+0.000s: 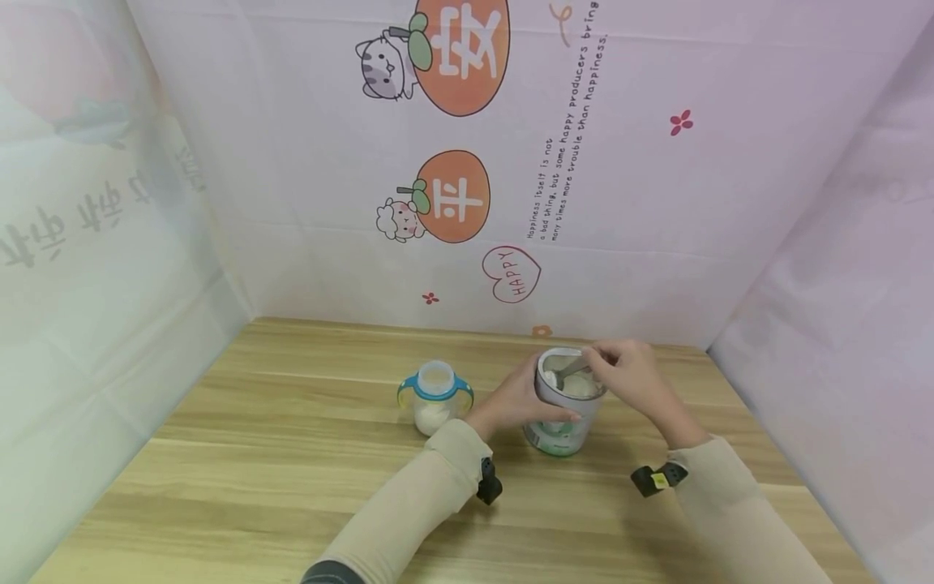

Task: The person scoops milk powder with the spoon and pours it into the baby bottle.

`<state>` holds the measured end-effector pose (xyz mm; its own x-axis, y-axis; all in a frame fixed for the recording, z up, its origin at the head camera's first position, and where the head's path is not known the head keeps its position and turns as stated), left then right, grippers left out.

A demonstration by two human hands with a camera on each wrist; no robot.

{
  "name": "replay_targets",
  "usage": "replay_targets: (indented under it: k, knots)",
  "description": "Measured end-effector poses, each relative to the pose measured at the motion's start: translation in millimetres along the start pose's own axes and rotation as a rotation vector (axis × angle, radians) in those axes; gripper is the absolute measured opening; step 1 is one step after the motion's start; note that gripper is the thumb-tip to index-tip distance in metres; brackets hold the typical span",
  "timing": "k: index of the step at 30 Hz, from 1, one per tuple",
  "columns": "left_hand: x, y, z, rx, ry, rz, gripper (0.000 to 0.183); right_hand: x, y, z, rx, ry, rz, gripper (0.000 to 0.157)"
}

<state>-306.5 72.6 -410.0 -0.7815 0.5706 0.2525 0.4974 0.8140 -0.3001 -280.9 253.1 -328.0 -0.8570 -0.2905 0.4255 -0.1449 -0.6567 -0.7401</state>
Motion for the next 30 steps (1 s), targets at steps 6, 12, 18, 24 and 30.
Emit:
replay_targets:
  k: [6, 12, 18, 24, 30]
  knots:
    - [-0.2, -0.8, 2.0, 0.023, -0.051, -0.023, 0.096, -2.6, -4.7, -5.6, 0.018, 0.050, 0.002, 0.034]
    - [-0.4, -0.3, -0.7, 0.023, -0.034, -0.027, 0.092, -5.7, -8.3, -11.2, 0.049, 0.097, 0.003, 0.035]
    - [-1.0, -0.4, -2.6, 0.034, -0.059, -0.034, 0.089, -7.2, -13.5, -13.7, 0.123, 0.173, -0.001, 0.041]
    - [-0.1, -0.5, -3.5, 0.030, -0.036, -0.028, 0.086, -8.4, -16.6, -15.1, 0.178, 0.205, 0.000, 0.045]
    - [0.9, -0.7, -2.3, 0.036, -0.016, -0.016, 0.085, -8.7, -18.4, -16.7, 0.234, 0.227, -0.003, 0.045]
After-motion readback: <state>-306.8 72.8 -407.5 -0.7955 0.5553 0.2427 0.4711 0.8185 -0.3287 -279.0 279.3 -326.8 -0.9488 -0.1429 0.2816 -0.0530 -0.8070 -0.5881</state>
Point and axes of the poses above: each hand's wrist, its own x-axis towards the middle knuckle, its own y-axis out of the palm, z = x × y, the point moved 3 cm from there along x, towards the middle knuckle, and after that the axes turned 2 degrees about -y, right-handed, at the moved point
